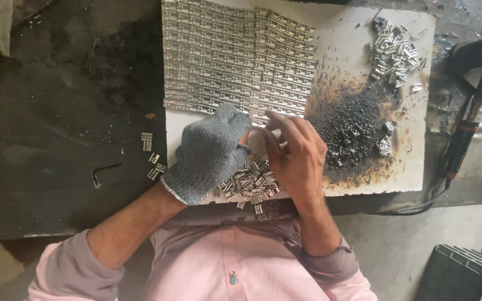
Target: The person repeatedly picks small metallic electronic components from a pile on a workbench and places them into slots on a white board. The person wears a glove on the left hand and uses both hands to handle the components one by one.
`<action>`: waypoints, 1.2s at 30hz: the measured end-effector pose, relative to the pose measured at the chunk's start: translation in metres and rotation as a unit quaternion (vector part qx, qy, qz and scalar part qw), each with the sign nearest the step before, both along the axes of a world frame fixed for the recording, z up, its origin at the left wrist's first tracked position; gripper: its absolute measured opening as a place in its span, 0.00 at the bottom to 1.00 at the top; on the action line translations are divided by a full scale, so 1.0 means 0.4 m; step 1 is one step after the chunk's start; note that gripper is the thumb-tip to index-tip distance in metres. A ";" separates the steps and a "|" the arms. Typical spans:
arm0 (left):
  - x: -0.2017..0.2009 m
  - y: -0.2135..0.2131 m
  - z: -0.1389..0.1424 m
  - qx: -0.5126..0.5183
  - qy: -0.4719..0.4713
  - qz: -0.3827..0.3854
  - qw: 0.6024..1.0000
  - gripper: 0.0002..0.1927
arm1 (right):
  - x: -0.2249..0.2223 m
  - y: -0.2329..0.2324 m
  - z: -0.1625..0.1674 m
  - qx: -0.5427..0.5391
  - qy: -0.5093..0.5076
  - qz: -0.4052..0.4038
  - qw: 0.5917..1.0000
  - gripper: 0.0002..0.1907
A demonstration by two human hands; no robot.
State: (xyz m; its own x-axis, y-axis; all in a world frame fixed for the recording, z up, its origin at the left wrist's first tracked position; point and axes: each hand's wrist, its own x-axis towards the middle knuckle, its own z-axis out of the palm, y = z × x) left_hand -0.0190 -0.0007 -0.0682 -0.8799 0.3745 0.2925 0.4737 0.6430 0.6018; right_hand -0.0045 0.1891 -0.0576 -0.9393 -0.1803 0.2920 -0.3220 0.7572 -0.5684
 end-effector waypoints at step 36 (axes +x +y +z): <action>0.024 -0.066 0.073 0.030 -0.035 -0.051 0.998 0.15 | 0.053 0.050 0.076 -0.043 -0.162 0.097 0.981 0.03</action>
